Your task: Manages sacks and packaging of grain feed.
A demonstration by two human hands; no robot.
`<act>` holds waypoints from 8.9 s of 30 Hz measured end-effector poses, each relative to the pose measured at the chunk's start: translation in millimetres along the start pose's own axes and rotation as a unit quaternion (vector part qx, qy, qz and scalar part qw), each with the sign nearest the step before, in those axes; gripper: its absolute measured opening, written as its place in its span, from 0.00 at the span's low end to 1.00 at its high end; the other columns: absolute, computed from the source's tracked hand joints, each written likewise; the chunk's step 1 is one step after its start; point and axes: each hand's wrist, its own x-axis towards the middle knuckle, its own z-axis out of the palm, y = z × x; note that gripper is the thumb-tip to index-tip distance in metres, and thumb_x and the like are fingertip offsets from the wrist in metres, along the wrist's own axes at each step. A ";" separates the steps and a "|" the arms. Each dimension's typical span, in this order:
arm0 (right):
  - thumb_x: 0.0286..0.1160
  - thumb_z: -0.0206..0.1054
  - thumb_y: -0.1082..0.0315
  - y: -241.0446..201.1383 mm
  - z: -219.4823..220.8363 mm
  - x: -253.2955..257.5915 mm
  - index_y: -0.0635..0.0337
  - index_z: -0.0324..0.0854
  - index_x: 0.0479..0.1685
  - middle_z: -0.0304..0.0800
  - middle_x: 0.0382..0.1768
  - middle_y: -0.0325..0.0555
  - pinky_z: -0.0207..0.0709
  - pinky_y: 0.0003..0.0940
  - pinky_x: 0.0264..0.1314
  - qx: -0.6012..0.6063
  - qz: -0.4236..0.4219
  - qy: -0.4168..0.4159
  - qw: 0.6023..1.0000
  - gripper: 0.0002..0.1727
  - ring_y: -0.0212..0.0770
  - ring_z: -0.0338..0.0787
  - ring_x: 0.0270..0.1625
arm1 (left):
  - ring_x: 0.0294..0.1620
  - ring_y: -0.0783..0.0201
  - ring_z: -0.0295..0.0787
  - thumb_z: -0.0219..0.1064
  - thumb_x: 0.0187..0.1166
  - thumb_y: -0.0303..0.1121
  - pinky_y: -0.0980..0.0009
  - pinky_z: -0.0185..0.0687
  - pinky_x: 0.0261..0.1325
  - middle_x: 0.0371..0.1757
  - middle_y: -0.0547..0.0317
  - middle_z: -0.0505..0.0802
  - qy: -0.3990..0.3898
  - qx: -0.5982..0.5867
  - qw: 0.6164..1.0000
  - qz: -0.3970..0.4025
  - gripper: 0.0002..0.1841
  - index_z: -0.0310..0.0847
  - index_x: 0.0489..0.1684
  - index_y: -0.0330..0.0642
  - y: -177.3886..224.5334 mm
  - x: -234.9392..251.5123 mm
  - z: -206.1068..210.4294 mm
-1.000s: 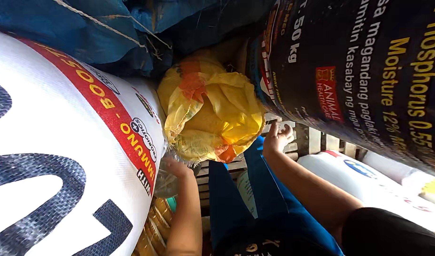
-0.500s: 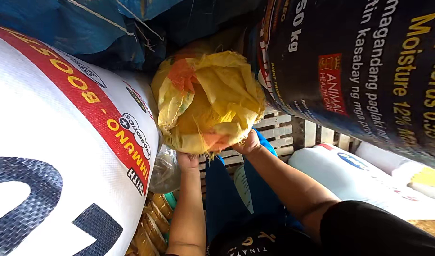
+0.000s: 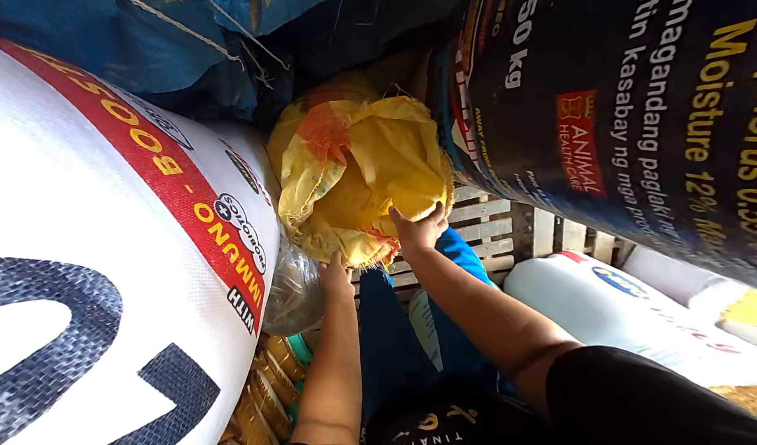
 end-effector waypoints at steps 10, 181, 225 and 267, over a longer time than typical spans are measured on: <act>0.87 0.34 0.57 55.7 -6.9 75.2 0.48 0.77 0.57 0.91 0.48 0.40 0.86 0.46 0.56 0.535 0.005 -0.290 0.794 0.23 0.38 0.90 0.54 | 0.47 0.58 0.91 0.33 0.90 0.41 0.51 0.88 0.51 0.43 0.57 0.91 -0.134 -0.399 0.904 0.080 0.21 0.75 0.52 0.47 3.6 36.0 -12.1; 0.92 0.46 0.40 23.3 22.1 196.3 0.54 0.75 0.73 0.90 0.59 0.45 0.85 0.44 0.63 0.209 -0.060 -0.228 0.949 0.31 0.39 0.89 0.62 | 0.70 0.36 0.83 0.71 0.82 0.48 0.32 0.72 0.74 0.64 0.35 0.89 -0.339 0.718 0.379 0.476 0.24 0.86 0.63 0.35 247.9 47.8 269.7; 0.86 0.60 0.56 -131.7 79.6 147.1 0.67 0.72 0.80 0.78 0.77 0.62 0.69 0.42 0.85 0.016 -0.506 0.022 0.862 0.30 0.50 0.76 0.81 | 0.80 0.38 0.77 0.56 0.82 0.33 0.46 0.68 0.82 0.75 0.34 0.83 0.255 0.393 0.734 0.491 0.25 0.78 0.78 0.41 269.8 127.1 144.3; 0.87 0.62 0.46 11.9 80.1 52.2 0.61 0.58 0.87 0.79 0.72 0.66 0.79 0.57 0.71 0.200 0.133 0.008 0.971 0.38 0.58 0.83 0.72 | 0.83 0.34 0.66 0.65 0.85 0.54 0.29 0.70 0.73 0.85 0.30 0.67 0.126 -0.066 0.989 -0.046 0.42 0.50 0.91 0.37 18.9 36.0 42.1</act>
